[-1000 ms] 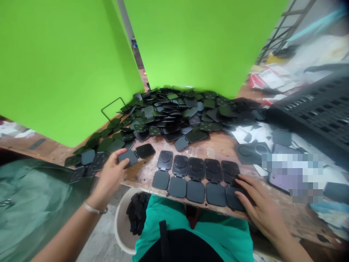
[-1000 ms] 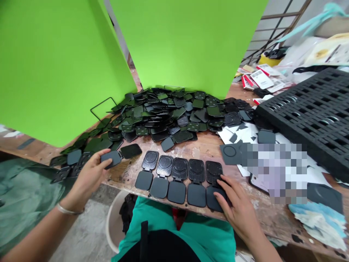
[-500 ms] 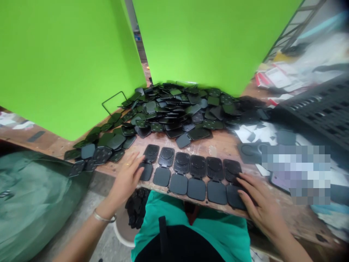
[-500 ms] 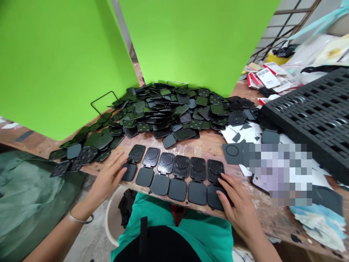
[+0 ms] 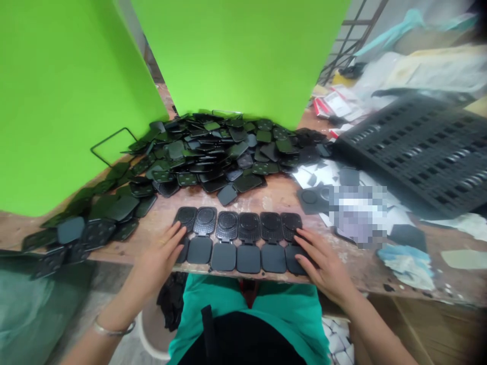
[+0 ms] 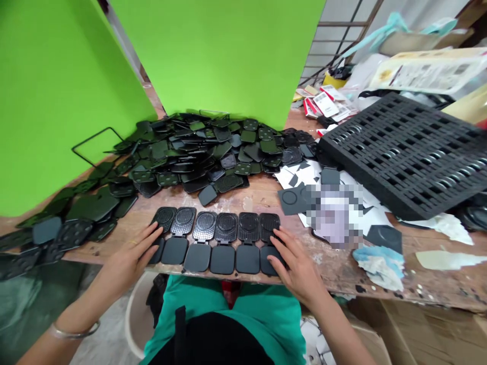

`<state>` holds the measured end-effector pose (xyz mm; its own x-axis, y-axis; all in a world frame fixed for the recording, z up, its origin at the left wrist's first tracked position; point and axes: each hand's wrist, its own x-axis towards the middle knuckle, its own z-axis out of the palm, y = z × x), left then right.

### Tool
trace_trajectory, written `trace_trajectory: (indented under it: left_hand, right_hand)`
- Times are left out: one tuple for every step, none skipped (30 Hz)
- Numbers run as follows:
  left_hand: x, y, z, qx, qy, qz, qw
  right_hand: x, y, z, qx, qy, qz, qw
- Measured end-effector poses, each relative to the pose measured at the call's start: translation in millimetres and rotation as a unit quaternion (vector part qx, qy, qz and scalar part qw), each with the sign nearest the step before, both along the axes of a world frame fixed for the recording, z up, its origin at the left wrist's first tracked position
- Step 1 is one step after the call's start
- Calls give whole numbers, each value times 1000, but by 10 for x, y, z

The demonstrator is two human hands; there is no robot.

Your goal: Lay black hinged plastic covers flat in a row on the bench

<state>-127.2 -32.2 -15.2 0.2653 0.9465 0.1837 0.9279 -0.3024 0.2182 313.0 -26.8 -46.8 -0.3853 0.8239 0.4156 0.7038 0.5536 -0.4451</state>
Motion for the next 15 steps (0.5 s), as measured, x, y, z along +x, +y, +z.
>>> trace_trajectory:
  left_hand:
    - [8, 1, 9, 4, 13, -6, 1000]
    - [13, 2, 19, 6, 28, -14, 999]
    - [16, 2, 31, 5, 44, -22, 999]
    - [20, 0, 42, 3, 59, -26, 998]
    - [24, -4, 54, 1, 73, -28, 997]
    - [29, -10, 63, 0, 84, -28, 996]
    - [35, -16, 70, -2, 93, -25, 995]
    - [41, -22, 72, -2, 100, -21, 995]
    - [45, -28, 71, -3, 105, -18, 994]
    - [47, -33, 65, -5, 108, -18, 994]
    - [44, -36, 57, -7, 107, -19, 994]
    - [36, -38, 46, -8, 103, -19, 995]
    - [26, -39, 36, -8, 94, -20, 995]
    - [14, -39, 29, -5, 82, -21, 996]
    - [4, -38, 28, 1, 67, -21, 998]
  right_hand:
    - [2, -3, -5, 1, 2, 1, 1000]
    - [4, -5, -10, 2, 3, 1, 1000]
    - [5, -7, -15, 3, 4, 2, 1000]
    - [4, -7, -21, 3, 4, 2, 1000]
    - [3, -6, -27, 4, 5, 2, 1000]
    - [2, -5, -34, 4, 6, 3, 1000]
    - [1, -3, -43, 5, 8, 4, 1000]
    - [1, -2, -52, 7, 9, 5, 1000]
    - [5, -1, -60, 11, 10, 6, 1000]
    - [10, 0, -65, 15, 10, 7, 1000]
    - [17, 3, -62, 18, 9, 6, 1000]
    - [24, 8, -49, 22, 7, 4, 1000]
    - [26, 19, -23, 24, 5, 0, 1000]
    - [19, 37, 19, 27, 5, -4, 1000]
    - [-2, 67, 76, 32, 6, -6, 999]
